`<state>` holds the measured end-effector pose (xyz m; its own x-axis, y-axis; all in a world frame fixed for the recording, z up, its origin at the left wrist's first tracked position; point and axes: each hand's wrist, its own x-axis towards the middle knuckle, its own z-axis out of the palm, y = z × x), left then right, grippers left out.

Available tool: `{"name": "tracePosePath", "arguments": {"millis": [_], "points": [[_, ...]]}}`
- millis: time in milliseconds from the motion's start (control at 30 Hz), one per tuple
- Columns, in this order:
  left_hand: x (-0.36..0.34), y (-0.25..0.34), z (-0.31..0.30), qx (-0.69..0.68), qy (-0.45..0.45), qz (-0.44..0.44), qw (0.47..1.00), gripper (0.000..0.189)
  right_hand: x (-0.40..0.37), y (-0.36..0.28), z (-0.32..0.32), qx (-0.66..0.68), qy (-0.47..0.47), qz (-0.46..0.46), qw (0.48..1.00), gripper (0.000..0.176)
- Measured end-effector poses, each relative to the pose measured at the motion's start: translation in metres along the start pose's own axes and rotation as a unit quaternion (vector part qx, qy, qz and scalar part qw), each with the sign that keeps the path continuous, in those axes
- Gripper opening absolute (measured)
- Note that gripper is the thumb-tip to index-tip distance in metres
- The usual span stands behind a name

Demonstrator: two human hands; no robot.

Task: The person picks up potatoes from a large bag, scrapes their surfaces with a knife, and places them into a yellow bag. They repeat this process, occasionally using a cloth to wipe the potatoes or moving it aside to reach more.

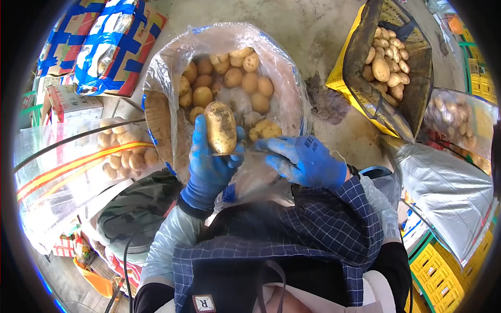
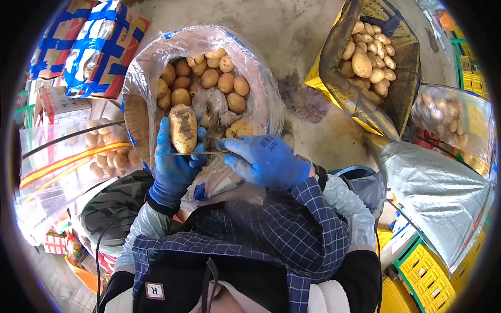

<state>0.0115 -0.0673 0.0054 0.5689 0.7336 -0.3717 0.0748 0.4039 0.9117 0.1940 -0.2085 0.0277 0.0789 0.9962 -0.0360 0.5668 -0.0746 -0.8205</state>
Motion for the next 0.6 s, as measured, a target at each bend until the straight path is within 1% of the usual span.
{"name": "tracePosePath", "arguments": {"millis": [33,67,100,133,233,333,433,533,600], "points": [[0.0,0.002,0.002,0.005,-0.009,0.023,1.0,0.061,0.0,-0.003,-0.002,0.0,-0.006,0.012,1.0,0.038],[-0.001,0.01,0.002,-0.139,-0.035,-0.031,0.989,0.06,0.001,-0.003,-0.003,0.012,0.0,0.011,1.0,0.038],[0.002,0.012,-0.004,-0.257,-0.07,-0.106,0.958,0.06,0.002,-0.002,-0.005,0.025,0.006,0.009,1.0,0.038],[0.006,0.016,-0.009,-0.364,-0.087,-0.189,0.908,0.059,0.003,-0.003,-0.006,0.037,0.011,0.006,0.999,0.039],[0.004,0.028,0.003,-0.366,-0.015,-0.212,0.906,0.061,0.006,-0.011,-0.012,0.01,-0.037,0.044,0.998,0.036],[0.006,0.019,-0.007,-0.38,-0.064,-0.211,0.898,0.062,0.007,-0.004,-0.005,-0.01,0.005,0.025,1.0,0.035],[0.005,0.021,-0.005,-0.371,-0.066,-0.222,0.899,0.062,0.002,-0.006,-0.007,-0.045,0.007,0.011,0.999,0.035],[0.001,0.014,-0.001,-0.239,0.002,-0.157,0.958,0.064,0.0,-0.006,-0.007,-0.139,0.049,-0.021,0.989,0.038],[0.001,0.014,0.0,-0.32,-0.003,-0.221,0.921,0.063,0.006,-0.004,-0.006,-0.167,0.083,0.0,0.982,0.035]]}}
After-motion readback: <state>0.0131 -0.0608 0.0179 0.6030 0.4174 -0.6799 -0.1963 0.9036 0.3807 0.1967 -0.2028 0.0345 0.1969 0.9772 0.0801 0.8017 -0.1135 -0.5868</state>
